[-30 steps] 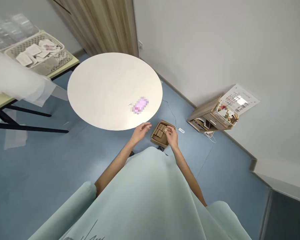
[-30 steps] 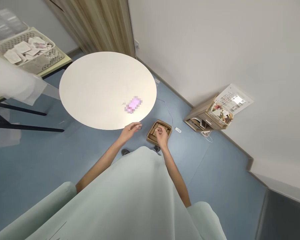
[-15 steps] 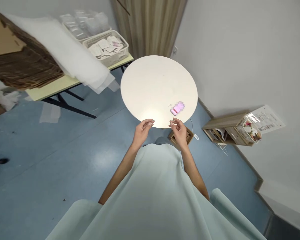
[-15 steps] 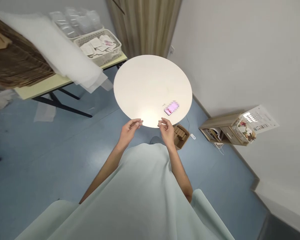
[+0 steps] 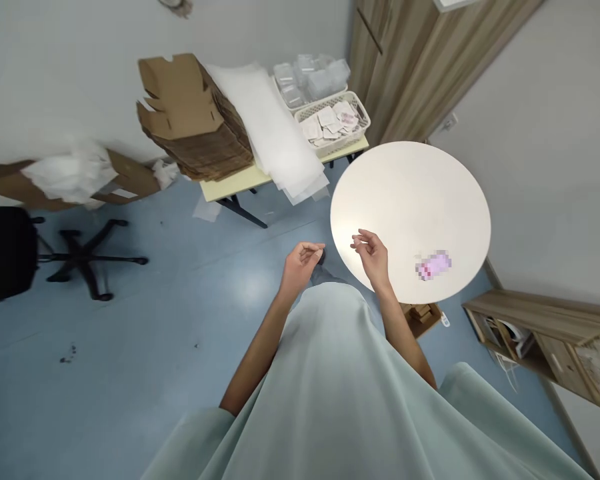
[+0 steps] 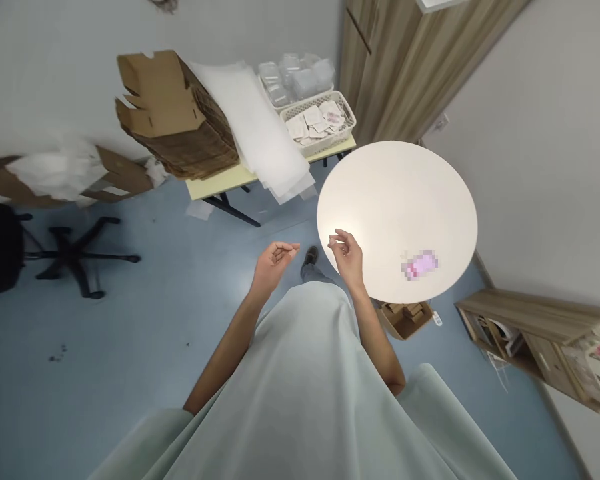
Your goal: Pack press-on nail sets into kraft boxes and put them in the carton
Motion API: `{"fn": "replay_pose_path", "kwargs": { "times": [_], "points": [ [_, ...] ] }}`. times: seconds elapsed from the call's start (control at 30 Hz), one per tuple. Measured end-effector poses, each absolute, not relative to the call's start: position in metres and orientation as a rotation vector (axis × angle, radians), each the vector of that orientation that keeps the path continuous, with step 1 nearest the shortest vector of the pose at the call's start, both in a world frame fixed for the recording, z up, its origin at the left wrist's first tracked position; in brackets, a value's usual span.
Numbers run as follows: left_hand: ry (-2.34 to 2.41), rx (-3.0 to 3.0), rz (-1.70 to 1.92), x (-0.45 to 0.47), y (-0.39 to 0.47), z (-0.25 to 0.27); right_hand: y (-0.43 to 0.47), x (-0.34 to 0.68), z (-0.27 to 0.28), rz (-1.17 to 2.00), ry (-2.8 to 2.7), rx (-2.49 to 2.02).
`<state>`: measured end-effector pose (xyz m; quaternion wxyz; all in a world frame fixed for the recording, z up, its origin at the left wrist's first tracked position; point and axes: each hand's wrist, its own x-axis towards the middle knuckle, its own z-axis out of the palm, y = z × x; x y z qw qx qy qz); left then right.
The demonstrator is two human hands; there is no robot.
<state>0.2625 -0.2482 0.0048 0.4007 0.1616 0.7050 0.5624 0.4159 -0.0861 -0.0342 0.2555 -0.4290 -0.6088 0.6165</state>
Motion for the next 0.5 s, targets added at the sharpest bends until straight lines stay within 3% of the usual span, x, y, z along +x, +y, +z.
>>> {"fn": "replay_pose_path", "kwargs": {
  "times": [0.23, 0.5],
  "points": [
    [1.849, 0.421, 1.351, 0.152, -0.221, 0.005, -0.048, 0.289, -0.042, 1.771, -1.666, -1.153],
    [1.793, 0.492, 1.281, 0.063, -0.163, -0.019, -0.019, 0.22, -0.024, 1.744, -1.676, -1.14]
  ]
}}
